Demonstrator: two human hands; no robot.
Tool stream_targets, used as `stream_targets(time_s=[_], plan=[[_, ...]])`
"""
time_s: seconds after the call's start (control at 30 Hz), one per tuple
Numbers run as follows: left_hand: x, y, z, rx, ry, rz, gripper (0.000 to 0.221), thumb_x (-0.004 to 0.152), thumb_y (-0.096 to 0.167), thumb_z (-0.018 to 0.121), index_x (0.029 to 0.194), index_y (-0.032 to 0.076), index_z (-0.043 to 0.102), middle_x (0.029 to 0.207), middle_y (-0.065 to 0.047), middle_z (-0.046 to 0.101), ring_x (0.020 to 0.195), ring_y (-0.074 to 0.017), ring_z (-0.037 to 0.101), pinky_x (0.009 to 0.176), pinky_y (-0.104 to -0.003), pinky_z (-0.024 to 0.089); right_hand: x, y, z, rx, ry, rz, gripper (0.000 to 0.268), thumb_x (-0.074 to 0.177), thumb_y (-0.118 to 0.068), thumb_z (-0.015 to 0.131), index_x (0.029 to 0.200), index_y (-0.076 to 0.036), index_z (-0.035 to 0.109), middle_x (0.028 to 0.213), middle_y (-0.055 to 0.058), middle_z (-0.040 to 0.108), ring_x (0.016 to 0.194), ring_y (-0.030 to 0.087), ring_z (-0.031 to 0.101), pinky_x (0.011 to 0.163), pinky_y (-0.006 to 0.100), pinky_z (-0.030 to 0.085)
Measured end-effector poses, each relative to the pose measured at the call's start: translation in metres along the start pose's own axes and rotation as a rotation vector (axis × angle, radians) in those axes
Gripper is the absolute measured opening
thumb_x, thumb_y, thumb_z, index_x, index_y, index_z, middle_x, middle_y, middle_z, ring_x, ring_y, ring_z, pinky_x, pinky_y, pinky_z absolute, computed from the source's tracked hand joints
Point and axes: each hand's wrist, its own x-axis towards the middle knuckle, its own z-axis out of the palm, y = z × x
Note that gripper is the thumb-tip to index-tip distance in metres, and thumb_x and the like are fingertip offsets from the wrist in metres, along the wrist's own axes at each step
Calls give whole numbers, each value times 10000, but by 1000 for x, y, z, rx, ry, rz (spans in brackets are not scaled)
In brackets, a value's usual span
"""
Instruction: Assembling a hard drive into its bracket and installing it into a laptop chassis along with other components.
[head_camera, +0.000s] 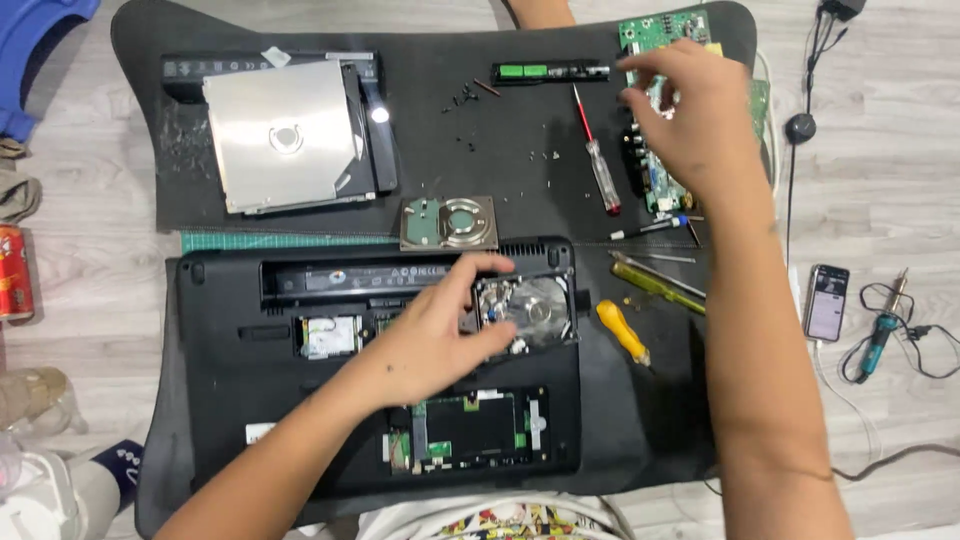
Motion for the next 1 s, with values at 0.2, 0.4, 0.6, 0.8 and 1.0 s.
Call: stream_targets(time_s=[0.2,0.4,0.6,0.8,1.0], plan=[[-3,11,-6,159,-98,-27,562,993,332,516,1515,209,346,796,-12,583,479,-83,391,523,-295,451,37,16,37,-263,-425,128,525,895,59,626,1415,70,563,1101,310,662,1068,508,553,841,613,522],[9,-8,-2,316,15,80,446,974,403,501,1371,202,478,658,-65,609,625,-266,657,617,-403,517,26,34,54,-483,-366,-1,99,956,4,612,1015,9,691,861,172,569,871,361,491,708,446,497],[12,-10,-6,292,-8,107,424,989,406,498,1352,189,514,713,-34,619,589,-231,627,583,-386,504,17,29,55,-567,-195,-134,113,1023,-32,635,921,17,642,806,117,492,826,295,467,676,375,480],[11,-9,-8,274,-16,90,414,992,413,507,1349,204,514,670,-44,576,572,-250,600,581,-388,488,15,27,54,-525,-125,-180,161,1012,-8,634,1131,65,712,858,136,541,861,317,506,717,386,480],[12,-11,-8,280,-18,136,371,1000,398,509,1310,194,516,685,-39,593,550,-244,601,550,-392,491,14,25,53,-540,-159,-176,209,1024,-54,616,1170,57,715,879,136,575,867,311,529,771,376,500]])
